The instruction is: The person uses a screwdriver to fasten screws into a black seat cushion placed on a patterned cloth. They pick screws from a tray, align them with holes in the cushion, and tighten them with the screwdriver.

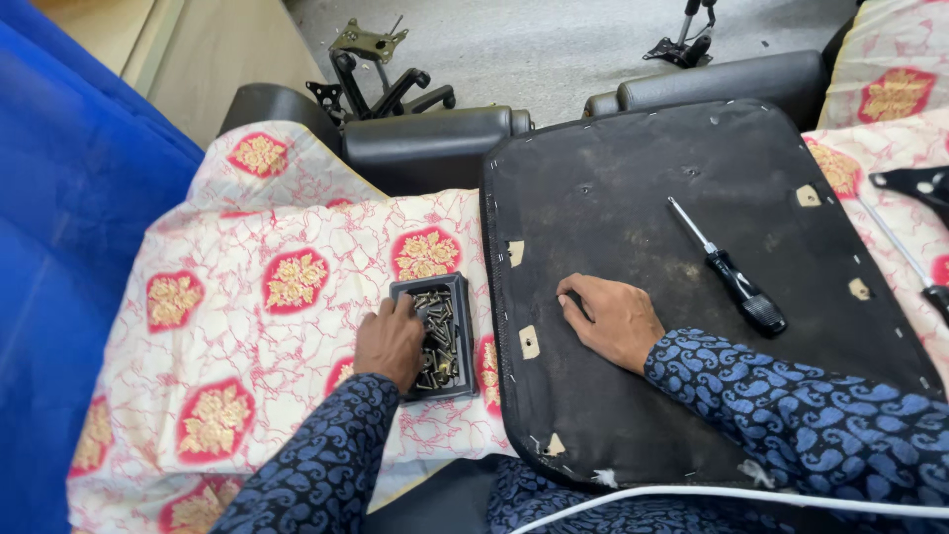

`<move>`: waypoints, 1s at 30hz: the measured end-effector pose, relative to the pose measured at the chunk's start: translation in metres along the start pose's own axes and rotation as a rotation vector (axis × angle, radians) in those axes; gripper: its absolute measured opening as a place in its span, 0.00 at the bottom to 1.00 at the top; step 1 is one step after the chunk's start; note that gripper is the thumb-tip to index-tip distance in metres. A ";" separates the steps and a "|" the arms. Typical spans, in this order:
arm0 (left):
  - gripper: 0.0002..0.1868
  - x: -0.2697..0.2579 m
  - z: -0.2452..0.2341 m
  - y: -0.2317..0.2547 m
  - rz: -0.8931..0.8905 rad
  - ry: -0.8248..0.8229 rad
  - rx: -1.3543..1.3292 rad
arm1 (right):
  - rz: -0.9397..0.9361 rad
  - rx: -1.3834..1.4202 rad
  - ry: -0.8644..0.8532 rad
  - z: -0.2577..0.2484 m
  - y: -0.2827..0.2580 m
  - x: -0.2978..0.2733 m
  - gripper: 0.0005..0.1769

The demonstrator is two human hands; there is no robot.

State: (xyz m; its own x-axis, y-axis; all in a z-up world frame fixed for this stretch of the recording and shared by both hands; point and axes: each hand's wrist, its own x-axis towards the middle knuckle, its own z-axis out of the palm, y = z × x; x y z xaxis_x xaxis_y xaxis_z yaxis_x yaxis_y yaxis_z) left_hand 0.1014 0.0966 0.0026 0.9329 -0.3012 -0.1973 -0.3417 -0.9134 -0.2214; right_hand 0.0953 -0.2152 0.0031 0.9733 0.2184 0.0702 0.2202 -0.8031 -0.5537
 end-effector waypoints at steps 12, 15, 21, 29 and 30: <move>0.12 0.004 -0.016 -0.003 0.014 0.212 -0.131 | 0.121 0.122 -0.464 -0.029 0.019 0.045 0.16; 0.11 0.009 -0.027 0.014 -0.075 0.402 -0.355 | 0.165 0.336 -0.408 -0.025 0.018 0.060 0.17; 0.10 0.033 -0.050 0.082 -0.053 0.473 -0.751 | 0.226 0.833 -0.244 0.008 -0.008 0.055 0.18; 0.12 0.043 -0.043 0.108 -0.119 0.483 -0.841 | 0.290 0.854 -0.128 0.011 -0.009 0.052 0.12; 0.12 0.046 -0.042 0.108 -0.136 0.483 -0.836 | 0.275 0.880 -0.112 0.013 -0.008 0.056 0.12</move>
State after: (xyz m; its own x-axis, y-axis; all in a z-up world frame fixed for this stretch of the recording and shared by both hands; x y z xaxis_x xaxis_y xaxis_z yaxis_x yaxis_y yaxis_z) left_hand 0.1119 -0.0273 0.0096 0.9684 -0.0882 0.2334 -0.2102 -0.7923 0.5728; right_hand 0.1474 -0.1894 0.0012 0.9621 0.1716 -0.2121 -0.1903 -0.1348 -0.9724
